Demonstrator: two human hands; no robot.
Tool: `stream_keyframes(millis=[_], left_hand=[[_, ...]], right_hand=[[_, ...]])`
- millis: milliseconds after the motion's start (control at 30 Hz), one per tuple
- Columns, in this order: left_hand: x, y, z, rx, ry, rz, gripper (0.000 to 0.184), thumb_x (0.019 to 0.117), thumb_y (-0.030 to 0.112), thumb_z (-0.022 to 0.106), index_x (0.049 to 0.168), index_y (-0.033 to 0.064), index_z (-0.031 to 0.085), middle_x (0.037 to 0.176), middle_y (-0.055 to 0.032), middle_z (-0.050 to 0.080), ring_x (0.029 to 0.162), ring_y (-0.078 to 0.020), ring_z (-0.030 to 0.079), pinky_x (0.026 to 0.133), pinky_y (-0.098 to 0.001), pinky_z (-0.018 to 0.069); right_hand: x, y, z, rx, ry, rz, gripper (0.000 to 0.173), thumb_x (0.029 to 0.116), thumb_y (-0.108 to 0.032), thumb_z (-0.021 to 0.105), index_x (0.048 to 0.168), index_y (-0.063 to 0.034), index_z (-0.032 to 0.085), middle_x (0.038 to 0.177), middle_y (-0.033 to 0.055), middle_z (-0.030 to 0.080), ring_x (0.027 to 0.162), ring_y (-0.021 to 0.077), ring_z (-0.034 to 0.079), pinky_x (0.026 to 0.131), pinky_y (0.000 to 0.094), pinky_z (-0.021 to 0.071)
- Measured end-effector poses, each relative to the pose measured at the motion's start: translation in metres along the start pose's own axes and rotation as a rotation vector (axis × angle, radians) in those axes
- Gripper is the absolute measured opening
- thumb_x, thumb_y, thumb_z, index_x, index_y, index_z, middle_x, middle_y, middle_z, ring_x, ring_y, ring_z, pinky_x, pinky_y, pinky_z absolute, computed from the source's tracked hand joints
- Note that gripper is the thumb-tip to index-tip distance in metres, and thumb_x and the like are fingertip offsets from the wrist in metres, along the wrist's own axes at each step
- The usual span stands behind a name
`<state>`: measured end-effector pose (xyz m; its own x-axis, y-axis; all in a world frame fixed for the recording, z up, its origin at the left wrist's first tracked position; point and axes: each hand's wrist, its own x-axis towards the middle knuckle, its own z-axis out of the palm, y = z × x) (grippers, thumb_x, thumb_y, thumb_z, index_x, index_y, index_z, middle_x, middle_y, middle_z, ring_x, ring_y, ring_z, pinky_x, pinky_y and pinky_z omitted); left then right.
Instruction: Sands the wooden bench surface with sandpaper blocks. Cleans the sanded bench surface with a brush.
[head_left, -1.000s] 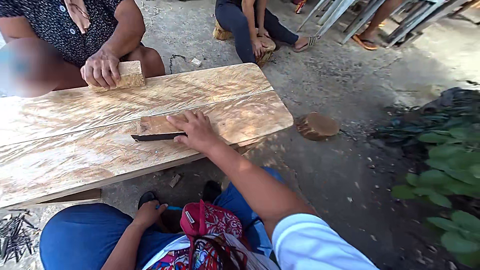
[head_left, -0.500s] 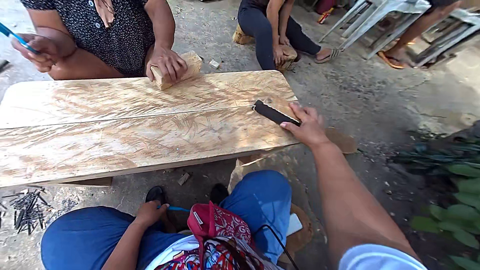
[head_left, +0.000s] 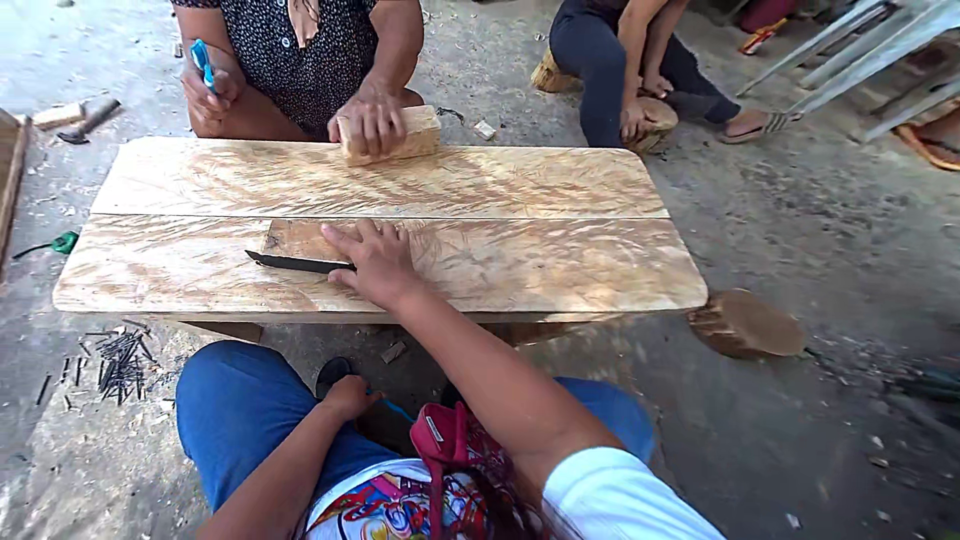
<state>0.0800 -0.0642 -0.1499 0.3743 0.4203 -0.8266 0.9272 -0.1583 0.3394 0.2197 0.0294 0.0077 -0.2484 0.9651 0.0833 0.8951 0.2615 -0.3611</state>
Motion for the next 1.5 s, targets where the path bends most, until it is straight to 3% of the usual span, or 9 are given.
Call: stream_keyframes(millis=[167, 367, 467, 633, 833, 967, 1233, 1400, 1500], left_hand=[[-0.002, -0.019, 0.005, -0.071, 0.034, 0.029, 0.058, 0.1077, 0.046, 0.048, 0.119, -0.0078, 0.064, 0.124, -0.0303, 0.063, 0.123, -0.0435, 0.059, 0.106, -0.0617, 0.0428], [-0.018, -0.045, 0.006, -0.222, 0.042, 0.018, 0.056, 0.1081, 0.043, 0.049, 0.115, -0.0109, 0.064, 0.12, -0.0321, 0.063, 0.119, -0.045, 0.06, 0.103, -0.0624, 0.0428], [-0.022, -0.048, 0.006, -0.251, 0.03, 0.032, 0.055, 0.1082, 0.042, 0.049, 0.114, -0.0102, 0.064, 0.119, -0.0313, 0.063, 0.118, -0.0449, 0.06, 0.102, -0.0627, 0.0432], [-0.024, -0.044, 0.002, -0.262, 0.05, 0.047, 0.057, 0.1079, 0.045, 0.048, 0.118, -0.0091, 0.064, 0.123, -0.0305, 0.063, 0.122, -0.0438, 0.059, 0.104, -0.062, 0.0429], [-0.018, -0.045, 0.003, -0.272, 0.065, 0.062, 0.056, 0.1077, 0.044, 0.049, 0.119, -0.0087, 0.064, 0.124, -0.0305, 0.063, 0.122, -0.0436, 0.06, 0.105, -0.0618, 0.0435], [-0.018, -0.046, 0.005, -0.29, 0.066, 0.03, 0.057, 0.1072, 0.046, 0.049, 0.119, -0.0074, 0.065, 0.123, -0.0293, 0.064, 0.122, -0.043, 0.06, 0.104, -0.0622, 0.0442], [-0.021, -0.054, 0.008, -0.336, 0.045, 0.108, 0.058, 0.1069, 0.046, 0.05, 0.12, -0.0091, 0.064, 0.123, -0.0301, 0.064, 0.121, -0.0441, 0.06, 0.104, -0.0627, 0.0437], [-0.023, -0.047, 0.003, -0.363, 0.033, 0.139, 0.058, 0.1068, 0.045, 0.051, 0.12, -0.0096, 0.064, 0.122, -0.0319, 0.064, 0.121, -0.0461, 0.06, 0.103, -0.0646, 0.0436], [-0.022, -0.044, -0.002, -0.348, 0.031, 0.143, 0.057, 0.107, 0.045, 0.05, 0.118, -0.0092, 0.064, 0.121, -0.0311, 0.064, 0.12, -0.0455, 0.06, 0.102, -0.0643, 0.0437]], right_hand=[[-0.062, 0.082, -0.013, -0.054, 0.248, -0.011, 0.063, 0.0855, -0.046, 0.08, 0.144, -0.0292, 0.063, 0.115, 0.0196, 0.067, 0.108, 0.0428, 0.062, 0.086, 0.0646, 0.0455], [-0.119, 0.157, -0.032, -0.045, 0.339, 0.065, 0.072, 0.09, -0.06, 0.065, 0.14, -0.0081, 0.065, 0.11, 0.0316, 0.063, 0.097, 0.0502, 0.06, 0.084, 0.0687, 0.0436], [-0.083, 0.129, -0.018, 0.008, 0.357, -0.031, 0.069, 0.0886, -0.051, 0.072, 0.136, -0.0017, 0.066, 0.11, 0.0332, 0.062, 0.099, 0.0511, 0.06, 0.086, 0.0656, 0.0473], [0.027, 0.016, 0.031, 0.065, 0.292, -0.193, 0.063, 0.0838, -0.04, 0.082, 0.138, -0.0109, 0.067, 0.108, 0.029, 0.064, 0.098, 0.0487, 0.061, 0.083, 0.0628, 0.05], [0.131, -0.115, 0.055, 0.093, -0.027, -0.16, 0.065, 0.0922, -0.038, 0.076, 0.152, -0.0236, 0.053, 0.139, 0.0291, 0.056, 0.127, 0.0495, 0.052, 0.101, 0.063, 0.0438], [0.121, -0.099, 0.05, 0.092, -0.018, -0.199, 0.064, 0.0928, -0.036, 0.076, 0.152, -0.0225, 0.054, 0.14, 0.0287, 0.055, 0.128, 0.0472, 0.053, 0.103, 0.0603, 0.0449], [-0.01, 0.05, 0.02, 0.021, 0.299, -0.196, 0.066, 0.0909, -0.055, 0.068, 0.138, -0.0087, 0.067, 0.113, 0.0319, 0.065, 0.101, 0.0505, 0.062, 0.088, 0.0648, 0.05], [0.026, -0.001, 0.04, 0.021, 0.35, -0.227, 0.062, 0.0888, -0.042, 0.074, 0.134, -0.0006, 0.068, 0.106, 0.033, 0.064, 0.095, 0.0512, 0.062, 0.084, 0.0649, 0.0489], [0.086, -0.066, 0.062, 0.054, 0.27, -0.203, 0.063, 0.0845, -0.035, 0.083, 0.139, -0.0087, 0.066, 0.112, 0.0322, 0.063, 0.103, 0.0516, 0.061, 0.089, 0.0654, 0.0484]])
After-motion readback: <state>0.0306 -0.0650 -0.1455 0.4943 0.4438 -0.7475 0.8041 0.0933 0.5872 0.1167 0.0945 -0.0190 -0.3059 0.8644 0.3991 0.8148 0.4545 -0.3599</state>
